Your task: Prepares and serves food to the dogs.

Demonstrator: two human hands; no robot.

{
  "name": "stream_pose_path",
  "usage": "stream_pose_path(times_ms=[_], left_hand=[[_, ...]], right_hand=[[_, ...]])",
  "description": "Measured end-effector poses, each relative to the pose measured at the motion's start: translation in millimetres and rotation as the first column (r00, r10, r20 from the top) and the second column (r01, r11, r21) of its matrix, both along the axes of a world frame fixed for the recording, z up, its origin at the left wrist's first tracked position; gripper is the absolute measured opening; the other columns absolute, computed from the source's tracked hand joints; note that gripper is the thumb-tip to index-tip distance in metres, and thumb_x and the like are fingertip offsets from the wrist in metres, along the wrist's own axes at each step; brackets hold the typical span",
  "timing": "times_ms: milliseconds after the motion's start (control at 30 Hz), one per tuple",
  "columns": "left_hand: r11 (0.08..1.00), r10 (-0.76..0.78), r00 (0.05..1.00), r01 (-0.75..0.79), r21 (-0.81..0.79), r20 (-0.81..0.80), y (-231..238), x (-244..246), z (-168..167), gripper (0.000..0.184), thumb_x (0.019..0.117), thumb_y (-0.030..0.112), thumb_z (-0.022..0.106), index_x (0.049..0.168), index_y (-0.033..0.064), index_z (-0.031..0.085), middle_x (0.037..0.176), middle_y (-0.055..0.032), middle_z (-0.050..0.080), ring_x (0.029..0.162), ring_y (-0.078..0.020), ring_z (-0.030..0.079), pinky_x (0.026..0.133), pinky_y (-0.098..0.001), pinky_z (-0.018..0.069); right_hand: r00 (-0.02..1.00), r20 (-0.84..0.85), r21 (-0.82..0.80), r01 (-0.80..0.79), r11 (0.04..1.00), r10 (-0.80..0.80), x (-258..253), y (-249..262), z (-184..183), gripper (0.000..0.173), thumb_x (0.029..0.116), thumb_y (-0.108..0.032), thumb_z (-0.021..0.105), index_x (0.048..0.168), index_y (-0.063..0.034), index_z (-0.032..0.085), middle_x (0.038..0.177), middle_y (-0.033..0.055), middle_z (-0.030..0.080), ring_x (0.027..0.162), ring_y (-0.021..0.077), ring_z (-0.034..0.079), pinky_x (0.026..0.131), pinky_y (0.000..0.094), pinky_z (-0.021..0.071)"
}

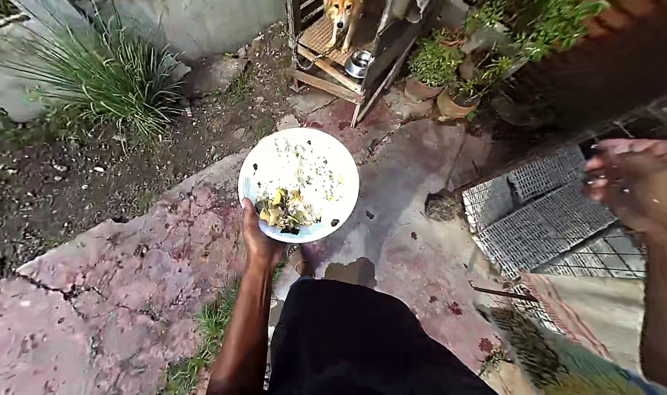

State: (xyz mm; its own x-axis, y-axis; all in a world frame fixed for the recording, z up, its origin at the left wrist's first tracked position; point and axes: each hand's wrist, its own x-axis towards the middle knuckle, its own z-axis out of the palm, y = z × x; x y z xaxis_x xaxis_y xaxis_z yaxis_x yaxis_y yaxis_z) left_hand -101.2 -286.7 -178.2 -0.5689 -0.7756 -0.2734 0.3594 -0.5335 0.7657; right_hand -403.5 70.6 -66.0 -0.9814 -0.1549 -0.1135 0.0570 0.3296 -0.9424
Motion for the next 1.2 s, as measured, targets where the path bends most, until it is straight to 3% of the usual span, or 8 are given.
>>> stream_pose_path(times_ms=[100, 233, 367, 500, 633, 833, 1033, 1200], left_hand=[[0.995, -0.096, 0.995, 0.096, -0.014, -0.020, -35, -26, 0, 0.051, 0.1077, 0.047, 0.022, 0.139, 0.0142, 0.045, 0.116, -0.0066, 0.069, 0.105, -0.0184, 0.069, 0.090, -0.0421, 0.0602], [0.980, -0.199, 0.980, 0.198, -0.008, -0.009, -69, -51, -8, 0.060, 0.1075, 0.056, 0.017, 0.146, 0.0182, 0.043, 0.126, -0.0054, 0.066, 0.116, -0.0182, 0.066, 0.097, -0.0430, 0.0569], [0.966, -0.254, 0.964, 0.256, -0.018, 0.071, -93, -67, -17, 0.071, 0.1050, 0.062, 0.009, 0.149, 0.0179, 0.042, 0.129, -0.0051, 0.065, 0.117, -0.0164, 0.064, 0.096, -0.0405, 0.0567], [0.972, -0.234, 0.969, 0.235, -0.007, 0.073, -113, -80, -25, 0.072, 0.1032, 0.067, 0.016, 0.142, 0.0170, 0.049, 0.120, -0.0038, 0.068, 0.109, -0.0138, 0.067, 0.089, -0.0374, 0.0586], [0.980, -0.201, 0.976, 0.200, 0.020, 0.086, -132, -96, -31, 0.070, 0.1038, 0.066, 0.012, 0.149, 0.0229, 0.043, 0.129, -0.0036, 0.065, 0.113, -0.0160, 0.066, 0.089, -0.0395, 0.0591], [0.994, -0.102, 0.991, 0.100, 0.034, 0.081, -151, -146, -18, 0.070, 0.1050, 0.064, 0.011, 0.151, 0.0216, 0.042, 0.134, -0.0071, 0.063, 0.118, -0.0207, 0.065, 0.093, -0.0431, 0.0584], [1.000, -0.024, 0.991, 0.024, 0.005, 0.134, -164, -205, -8, 0.073, 0.1034, 0.068, 0.013, 0.148, 0.0202, 0.045, 0.131, -0.0057, 0.064, 0.116, -0.0189, 0.065, 0.090, -0.0426, 0.0588], [0.998, 0.050, 0.987, -0.055, 0.031, 0.152, -179, -240, -12, 0.074, 0.1026, 0.069, 0.012, 0.146, 0.0209, 0.047, 0.131, -0.0051, 0.064, 0.115, -0.0180, 0.064, 0.089, -0.0427, 0.0582]], right_hand=[[0.909, -0.177, 0.279, -0.321, 0.905, 0.377, 35, -128, 7, 0.019, 0.1033, -0.008, 0.054, 0.120, -0.0024, 0.061, 0.090, 0.0023, 0.065, 0.061, 0.0042, 0.060, 0.058, 0.0229, 0.0556], [0.477, -0.325, 0.558, -0.601, 0.573, 0.817, 84, -268, -6, 0.022, 0.0969, -0.003, 0.060, 0.116, 0.0011, 0.070, 0.100, 0.0142, 0.069, 0.074, 0.0188, 0.066, 0.069, 0.0368, 0.0587], [0.148, -0.242, 0.656, -0.703, 0.274, 0.959, 107, -356, -37, 0.035, 0.0953, -0.015, 0.069, 0.128, -0.0024, 0.068, 0.118, 0.0180, 0.068, 0.105, 0.0346, 0.067, 0.087, 0.0493, 0.0582], [-0.030, -0.154, 0.744, -0.661, 0.096, 0.988, 105, -394, -65, 0.030, 0.0955, -0.025, 0.068, 0.122, -0.0122, 0.072, 0.115, 0.0112, 0.068, 0.104, 0.0357, 0.062, 0.075, 0.0502, 0.0533], [-0.100, -0.194, 0.729, -0.680, 0.075, 0.976, 73, -406, -72, 0.017, 0.0854, -0.009, 0.066, 0.100, -0.0096, 0.075, 0.095, 0.0087, 0.068, 0.091, 0.0322, 0.064, 0.066, 0.0465, 0.0518], [0.053, -0.202, 0.656, -0.734, 0.175, 0.978, 3, -440, -49, 0.030, 0.0868, 0.000, 0.067, 0.116, -0.0036, 0.069, 0.102, 0.0169, 0.066, 0.089, 0.0339, 0.068, 0.076, 0.0507, 0.0582], [-0.058, 0.147, 0.759, -0.634, -0.150, 0.987, -30, -471, -30, 0.037, 0.0953, -0.007, 0.068, 0.132, -0.0063, 0.063, 0.114, 0.0224, 0.060, 0.091, 0.0367, 0.067, 0.078, 0.0495, 0.0580], [-0.203, 0.053, 0.781, -0.601, -0.167, 0.978, -63, -497, -51, 0.027, 0.0947, -0.003, 0.065, 0.121, -0.0092, 0.071, 0.100, 0.0208, 0.064, 0.082, 0.0368, 0.068, 0.069, 0.0507, 0.0570]])
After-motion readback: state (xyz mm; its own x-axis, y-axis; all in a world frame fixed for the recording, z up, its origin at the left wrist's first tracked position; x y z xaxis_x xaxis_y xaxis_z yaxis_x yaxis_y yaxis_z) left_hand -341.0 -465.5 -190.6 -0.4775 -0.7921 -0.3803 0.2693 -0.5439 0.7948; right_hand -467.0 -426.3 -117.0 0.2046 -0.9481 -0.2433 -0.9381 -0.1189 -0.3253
